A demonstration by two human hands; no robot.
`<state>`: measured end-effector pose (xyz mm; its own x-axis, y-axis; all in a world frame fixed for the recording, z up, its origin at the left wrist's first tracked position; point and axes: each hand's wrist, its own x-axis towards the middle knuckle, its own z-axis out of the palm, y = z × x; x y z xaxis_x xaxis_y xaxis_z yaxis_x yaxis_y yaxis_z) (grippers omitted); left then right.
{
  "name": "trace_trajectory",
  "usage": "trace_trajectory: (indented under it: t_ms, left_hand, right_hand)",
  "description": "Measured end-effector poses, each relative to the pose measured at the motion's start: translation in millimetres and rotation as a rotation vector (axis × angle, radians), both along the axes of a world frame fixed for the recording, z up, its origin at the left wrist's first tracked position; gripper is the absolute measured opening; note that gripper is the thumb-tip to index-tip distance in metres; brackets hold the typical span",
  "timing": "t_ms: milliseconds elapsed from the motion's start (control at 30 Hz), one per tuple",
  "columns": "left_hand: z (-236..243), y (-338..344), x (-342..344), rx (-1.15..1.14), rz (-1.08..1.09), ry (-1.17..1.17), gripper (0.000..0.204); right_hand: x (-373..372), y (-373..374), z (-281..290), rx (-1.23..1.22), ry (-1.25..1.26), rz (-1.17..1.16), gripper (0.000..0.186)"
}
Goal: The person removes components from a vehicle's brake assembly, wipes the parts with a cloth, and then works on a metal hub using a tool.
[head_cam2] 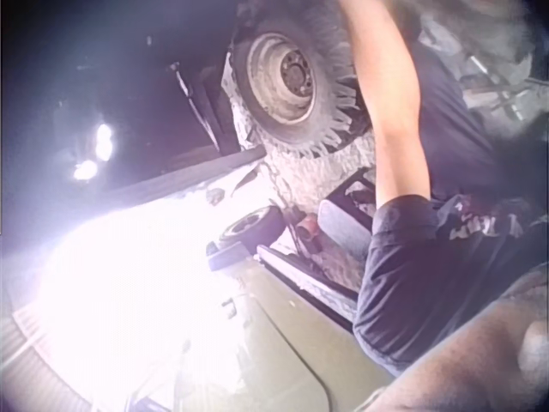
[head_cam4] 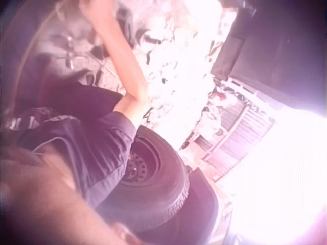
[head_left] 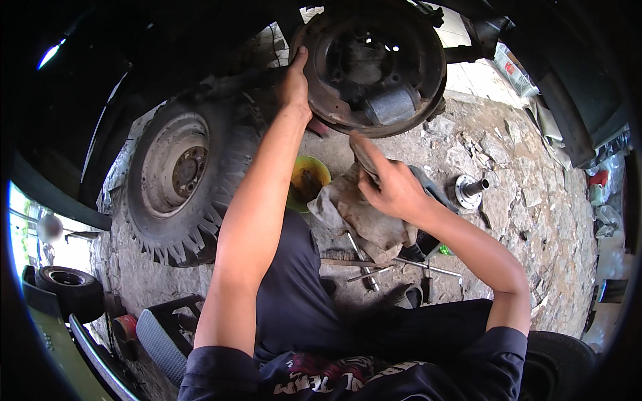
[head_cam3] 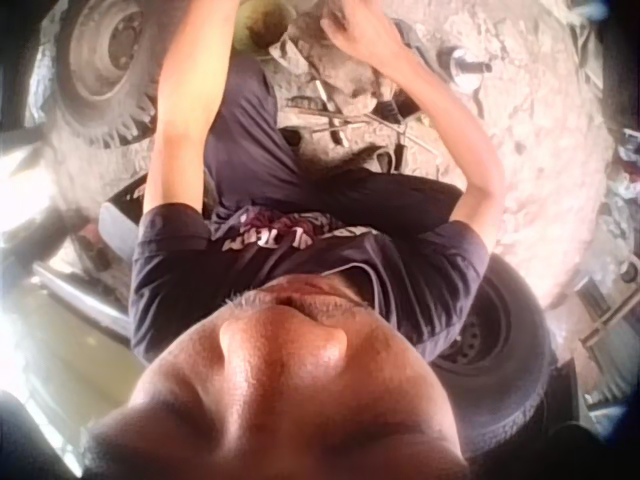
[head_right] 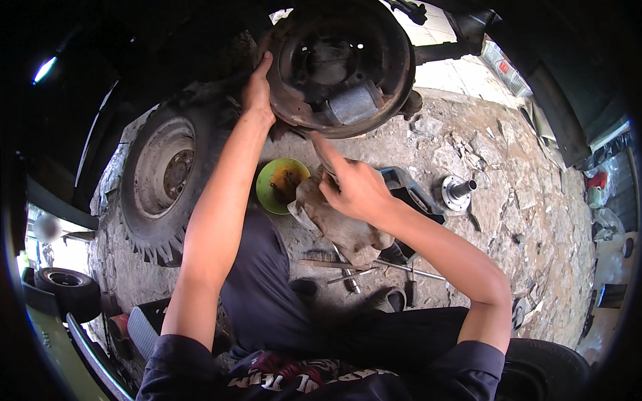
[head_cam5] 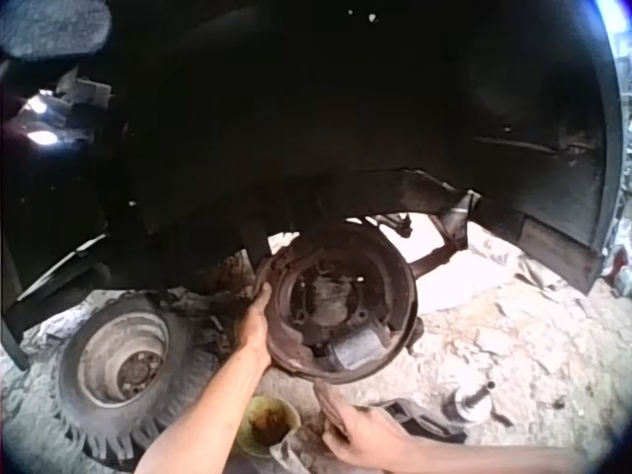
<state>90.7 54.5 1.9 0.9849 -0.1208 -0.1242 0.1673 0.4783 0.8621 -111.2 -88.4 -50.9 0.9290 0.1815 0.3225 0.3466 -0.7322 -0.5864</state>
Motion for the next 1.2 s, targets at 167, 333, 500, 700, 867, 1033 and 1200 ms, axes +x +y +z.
trace_trajectory:
  t_ms: [167, 333, 500, 700, 867, 1033, 1200]
  left_hand:
    - [-4.0, 0.1, 7.4, -0.034, -0.075, 0.059, 0.067]
    - [1.5, 2.0, -0.9, -0.035, -0.038, 0.015, 0.065]
    - [-5.9, 0.8, 8.9, 0.02, 0.002, 0.008, 0.071]
    - [2.9, 0.5, -5.0, -0.037, -0.021, 0.026, 0.069]
    - [1.1, 1.1, 1.5, 0.035, 0.044, 0.021, 0.069]
    - [-1.5, 2.1, 4.1, 0.063, 0.073, 0.016, 0.066]
    - [-1.6, -0.5, 3.4, -0.003, 0.022, 0.004, 0.063]
  right_hand:
    - [-11.5, -30.8, 1.7, 0.115, -0.306, -0.191, 0.045]
    - [-0.6, -88.7, 28.5, 0.162, -0.519, -0.505, 0.033]
    - [14.6, -101.2, 23.3, -0.14, -0.599, -0.418, 0.041]
    - [8.3, -81.7, 8.0, -0.427, -0.358, -0.463, 0.053]
    - [3.9, -49.4, 11.7, -0.843, -0.246, -0.45, 0.057]
    - [9.8, -2.4, 2.7, -0.809, -0.144, -0.327, 0.057]
    - [20.1, 10.5, 0.7, -0.469, -0.141, -0.216, 0.055]
